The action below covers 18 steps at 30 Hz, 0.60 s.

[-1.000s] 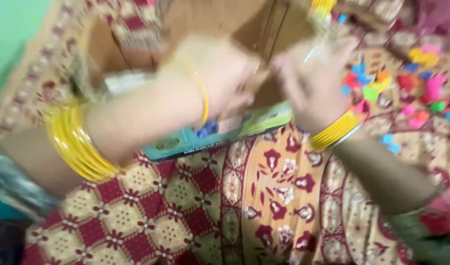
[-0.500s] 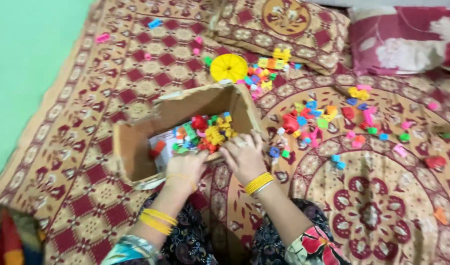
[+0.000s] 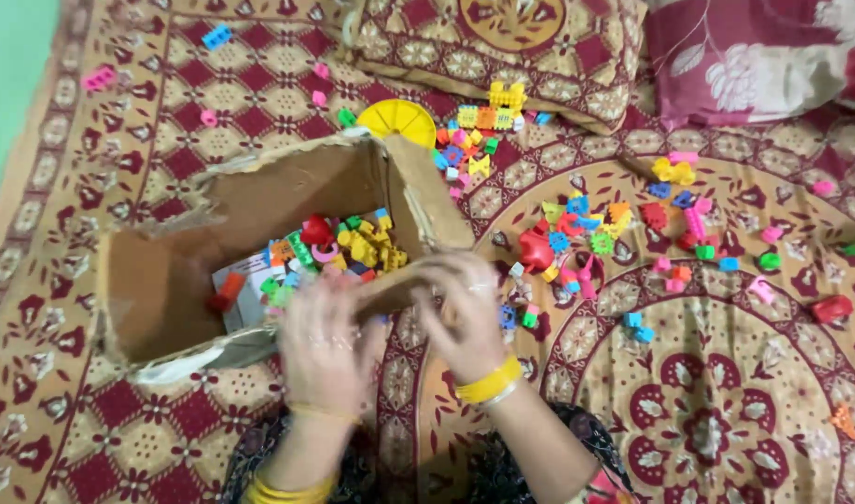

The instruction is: Sorting colorful plastic building blocks and letters and putting them into a cardboard box on a bed.

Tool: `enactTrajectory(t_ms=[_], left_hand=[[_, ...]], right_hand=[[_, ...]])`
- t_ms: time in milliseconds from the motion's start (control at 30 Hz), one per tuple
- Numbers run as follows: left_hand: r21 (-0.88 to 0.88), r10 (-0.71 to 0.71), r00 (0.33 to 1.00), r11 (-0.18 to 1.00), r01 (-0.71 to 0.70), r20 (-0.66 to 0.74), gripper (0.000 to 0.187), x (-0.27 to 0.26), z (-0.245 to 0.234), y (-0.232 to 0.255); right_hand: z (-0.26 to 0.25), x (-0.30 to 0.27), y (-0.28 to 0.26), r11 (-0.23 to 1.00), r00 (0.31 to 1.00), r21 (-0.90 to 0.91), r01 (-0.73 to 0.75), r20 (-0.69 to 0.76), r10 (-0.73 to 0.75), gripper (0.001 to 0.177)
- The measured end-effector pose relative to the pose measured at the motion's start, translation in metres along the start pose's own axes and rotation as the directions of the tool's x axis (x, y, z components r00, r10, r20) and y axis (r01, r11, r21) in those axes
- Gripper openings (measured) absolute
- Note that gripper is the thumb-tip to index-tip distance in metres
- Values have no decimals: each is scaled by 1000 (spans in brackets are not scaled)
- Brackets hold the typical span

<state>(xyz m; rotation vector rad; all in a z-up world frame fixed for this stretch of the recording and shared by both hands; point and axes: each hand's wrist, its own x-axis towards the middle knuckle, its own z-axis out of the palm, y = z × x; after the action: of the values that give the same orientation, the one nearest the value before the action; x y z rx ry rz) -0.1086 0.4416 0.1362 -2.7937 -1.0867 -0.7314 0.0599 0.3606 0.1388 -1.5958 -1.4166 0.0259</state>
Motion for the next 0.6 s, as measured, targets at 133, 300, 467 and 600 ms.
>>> enactTrajectory(t_ms=[133,300,467,600], left_hand=[[-361,135,991,925,-116,26,54,-29,59,60],[-400,-68,656,744,535,751,90,-14,151,113],[-379,-47,693,810,448,719,73,17,227,136],[-416,85,641,824,385,763,70,48,231,139]], right_hand=[[-15,-43,60,925,913,-33,-378,-179,367,31],[-10,-131,159,728,787,-319,-607,-113,607,57],[-9,-134,176,500,526,-322,-804,7,850,124],[-5,-130,202,586,606,-274,-762,16,795,112]])
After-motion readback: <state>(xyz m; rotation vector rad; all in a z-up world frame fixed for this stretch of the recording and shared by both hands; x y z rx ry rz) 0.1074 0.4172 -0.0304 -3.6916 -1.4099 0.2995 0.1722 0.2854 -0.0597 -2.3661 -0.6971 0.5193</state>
